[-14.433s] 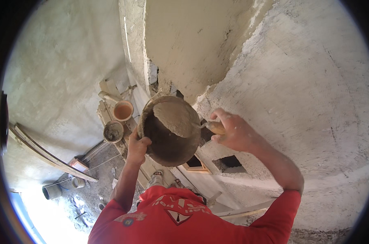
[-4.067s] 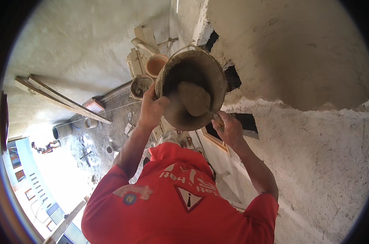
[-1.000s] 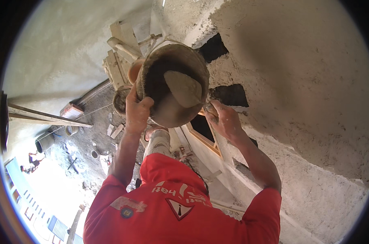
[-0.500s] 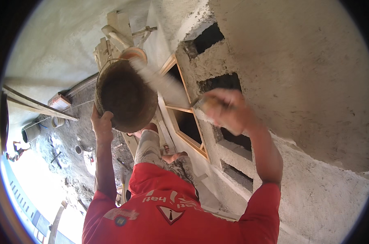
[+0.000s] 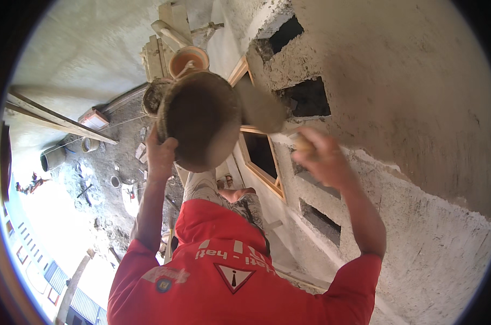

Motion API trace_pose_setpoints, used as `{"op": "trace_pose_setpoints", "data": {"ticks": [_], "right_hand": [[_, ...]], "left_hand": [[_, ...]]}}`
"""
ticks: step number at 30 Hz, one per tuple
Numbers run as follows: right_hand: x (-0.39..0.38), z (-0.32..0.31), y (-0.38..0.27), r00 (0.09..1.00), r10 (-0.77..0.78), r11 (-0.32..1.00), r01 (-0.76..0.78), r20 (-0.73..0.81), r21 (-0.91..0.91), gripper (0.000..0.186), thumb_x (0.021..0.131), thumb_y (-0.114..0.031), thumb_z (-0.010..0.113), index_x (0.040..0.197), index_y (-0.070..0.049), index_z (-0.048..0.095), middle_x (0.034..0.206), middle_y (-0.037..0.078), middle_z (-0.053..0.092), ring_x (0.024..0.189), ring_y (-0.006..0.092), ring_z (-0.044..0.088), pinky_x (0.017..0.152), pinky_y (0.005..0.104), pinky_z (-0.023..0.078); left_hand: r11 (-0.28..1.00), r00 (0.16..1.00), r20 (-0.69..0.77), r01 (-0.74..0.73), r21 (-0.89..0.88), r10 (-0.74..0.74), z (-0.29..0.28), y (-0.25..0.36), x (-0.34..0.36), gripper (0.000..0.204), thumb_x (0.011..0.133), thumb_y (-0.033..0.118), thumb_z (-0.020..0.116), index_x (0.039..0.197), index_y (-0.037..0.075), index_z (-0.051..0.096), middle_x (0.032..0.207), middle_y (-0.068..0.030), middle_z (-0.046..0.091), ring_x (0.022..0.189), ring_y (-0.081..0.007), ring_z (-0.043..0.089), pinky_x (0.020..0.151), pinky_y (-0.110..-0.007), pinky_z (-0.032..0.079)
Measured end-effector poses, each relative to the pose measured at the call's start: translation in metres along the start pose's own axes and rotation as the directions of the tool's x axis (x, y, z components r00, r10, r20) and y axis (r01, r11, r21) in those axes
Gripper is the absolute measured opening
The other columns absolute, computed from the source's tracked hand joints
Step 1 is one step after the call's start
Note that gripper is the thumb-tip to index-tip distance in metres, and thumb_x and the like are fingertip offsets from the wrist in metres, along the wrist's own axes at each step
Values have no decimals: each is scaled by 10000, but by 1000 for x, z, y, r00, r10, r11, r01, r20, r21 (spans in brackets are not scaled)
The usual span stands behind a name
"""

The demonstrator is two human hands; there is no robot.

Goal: The person applies plaster to a wall using a trowel and then uses a long wooden board to level and smooth the surface.

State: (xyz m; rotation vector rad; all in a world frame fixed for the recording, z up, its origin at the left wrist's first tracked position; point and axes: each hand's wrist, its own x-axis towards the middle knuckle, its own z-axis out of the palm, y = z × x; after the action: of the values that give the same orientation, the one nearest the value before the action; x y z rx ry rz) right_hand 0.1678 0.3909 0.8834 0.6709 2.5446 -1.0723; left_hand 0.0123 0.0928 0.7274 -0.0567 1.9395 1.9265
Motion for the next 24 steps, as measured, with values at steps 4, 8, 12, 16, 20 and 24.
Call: {"op": "trace_pose_setpoints", "data": {"ticks": [4, 8, 12, 16, 20, 24], "right_hand": [[9, 45, -20, 942, -324, 556, 263, 86, -788, 297, 829, -164, 644, 1111, -76, 617, 889, 119, 623, 781, 251, 662, 654, 369, 539], [19, 53, -27, 961, -262, 337, 175, 86, -925, 332, 823, -138, 635, 1149, -86, 604, 878, 110, 627, 852, 272, 649, 691, 374, 538], [16, 52, 3, 974, -147, 601, 224, 170, -767, 365, 828, -185, 651, 1171, -75, 593, 849, 159, 665, 830, 326, 677, 709, 417, 553], [2, 67, 9, 989, -49, 891, 108, 142, -442, 375, 815, -163, 671, 1170, -66, 599, 900, 238, 677, 869, 359, 676, 757, 432, 546], [-10, 85, 42, 976, -215, 945, 212, 15, -250, 392, 846, -214, 689, 1178, -30, 587, 922, 228, 683, 846, 382, 679, 739, 423, 545], [-28, 89, 63, 927, -348, 927, 319, -138, -198, 381, 844, -198, 696, 1169, -31, 585, 884, 201, 684, 824, 371, 682, 725, 427, 549]], "left_hand": [[999, 994, 105, 1, 54, -7, 29, 28, -18, 595, 711, 18, 547, 1306, -8, 539, 990, -122, 675, 858, -169, 630, 800, -287, 502], [1000, 973, 230, 26, 12, -28, 51, 48, -29, 590, 724, -67, 496, 1313, -36, 518, 1010, -69, 657, 874, -116, 601, 756, -236, 495], [993, 962, 247, -115, -2, 112, 68, 50, -37, 593, 737, -56, 493, 1328, -24, 518, 1044, -69, 655, 901, -100, 595, 787, -226, 491], [988, 948, 315, -82, 133, 36, 72, 69, -45, 651, 712, 20, 582, 1359, 24, 510, 1122, -203, 662, 1058, -280, 639, 941, -351, 463], [996, 954, 291, -56, -65, 73, 68, 67, -45, 637, 719, -4, 556, 1354, 5, 505, 1085, -162, 671, 1016, -232, 632, 913, -317, 468], [989, 952, 292, -55, -140, 95, 62, 83, -51, 624, 721, -29, 535, 1344, -23, 498, 1071, -118, 663, 978, -167, 603, 893, -279, 464]]}}
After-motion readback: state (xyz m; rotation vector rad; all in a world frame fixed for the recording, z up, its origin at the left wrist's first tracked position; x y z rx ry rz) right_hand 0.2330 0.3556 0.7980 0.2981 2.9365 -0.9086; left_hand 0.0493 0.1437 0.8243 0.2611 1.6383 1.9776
